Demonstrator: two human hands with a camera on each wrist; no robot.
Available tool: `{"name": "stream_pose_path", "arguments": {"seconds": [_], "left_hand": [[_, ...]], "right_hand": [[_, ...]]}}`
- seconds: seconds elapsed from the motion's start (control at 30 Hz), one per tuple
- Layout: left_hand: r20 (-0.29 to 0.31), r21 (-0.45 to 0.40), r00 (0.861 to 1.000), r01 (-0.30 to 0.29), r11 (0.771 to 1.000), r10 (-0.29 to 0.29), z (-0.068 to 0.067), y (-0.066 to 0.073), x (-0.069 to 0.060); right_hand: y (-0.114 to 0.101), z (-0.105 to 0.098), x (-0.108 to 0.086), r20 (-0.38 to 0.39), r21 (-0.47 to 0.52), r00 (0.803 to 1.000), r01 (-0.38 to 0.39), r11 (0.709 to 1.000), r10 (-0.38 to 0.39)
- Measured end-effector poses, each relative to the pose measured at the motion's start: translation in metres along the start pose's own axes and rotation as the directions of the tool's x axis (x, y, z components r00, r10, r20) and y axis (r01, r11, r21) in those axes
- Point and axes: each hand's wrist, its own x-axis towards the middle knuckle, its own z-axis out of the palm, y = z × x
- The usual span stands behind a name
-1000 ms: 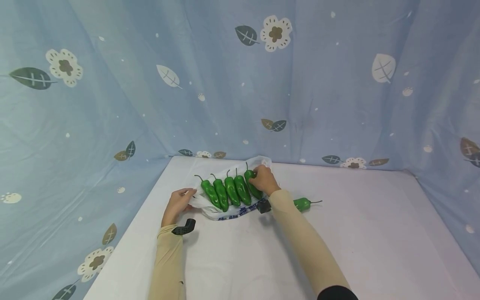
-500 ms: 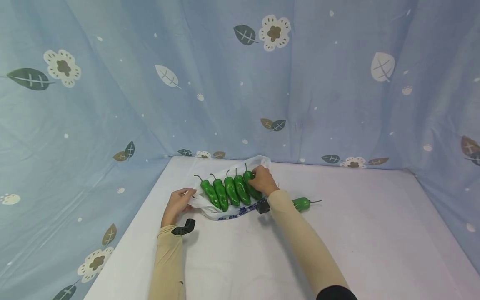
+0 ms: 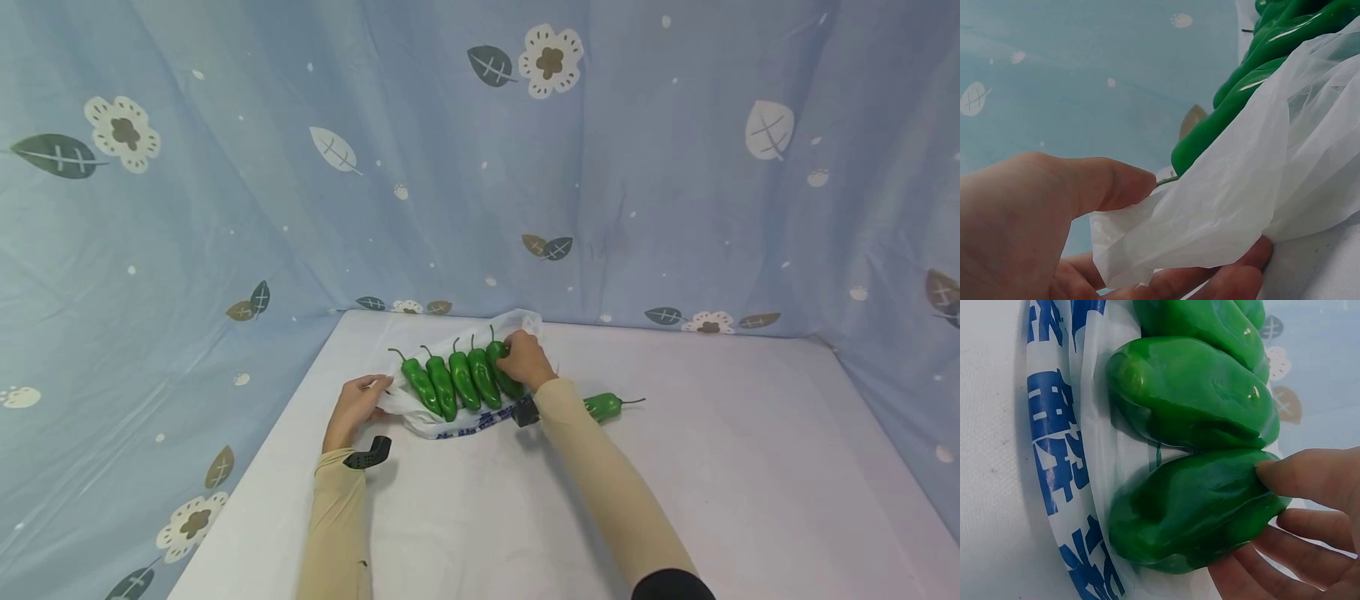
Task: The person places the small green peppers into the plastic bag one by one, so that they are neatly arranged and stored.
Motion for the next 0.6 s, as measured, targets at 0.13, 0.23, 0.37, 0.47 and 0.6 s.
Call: {"name": "stream_pose_path", "arguments": {"seconds": [0.13,0.23,0.37,0.47,0.6], "left_hand": [[-0.002,0.004,1.000,0.001,1.000,-0.001,-0.0002,0.0001,-0.0001],[0.000,0.002,1.000,0.001,1.000,-0.001,-0.0002,-0.0001,-0.0002],[-0.006,0.004,1.000,-0.010,1.000,0.010,0.0002,-0.0008,-0.0001],[-0.013,0.011,1.000,-0.021,1.000,0.022,0.0005,-0.0012,-0.0003],[-0.009,0.005,1.000,-0.024,1.000,0.024,0.0002,-0.0015,-0.0011]], "right_hand": [[-0.0001,0.0006,0.0001,0.002,0.000,1.000,-0.003,1.000,0.003],[0.0002,0.0014,-0.0002,-0.001,-0.001,1.000,-0.006,1.000,0.006],[-0.0008,0.0013,-0.0012,-0.003,-0.004,1.000,0.000,1.000,0.000],[-0.0019,0.0010,-0.0018,0.000,-0.004,1.000,0.003,1.000,-0.003],[-0.0015,0.0020,-0.0013,0.007,-0.008,1.000,-0.001,1.000,0.001]]}}
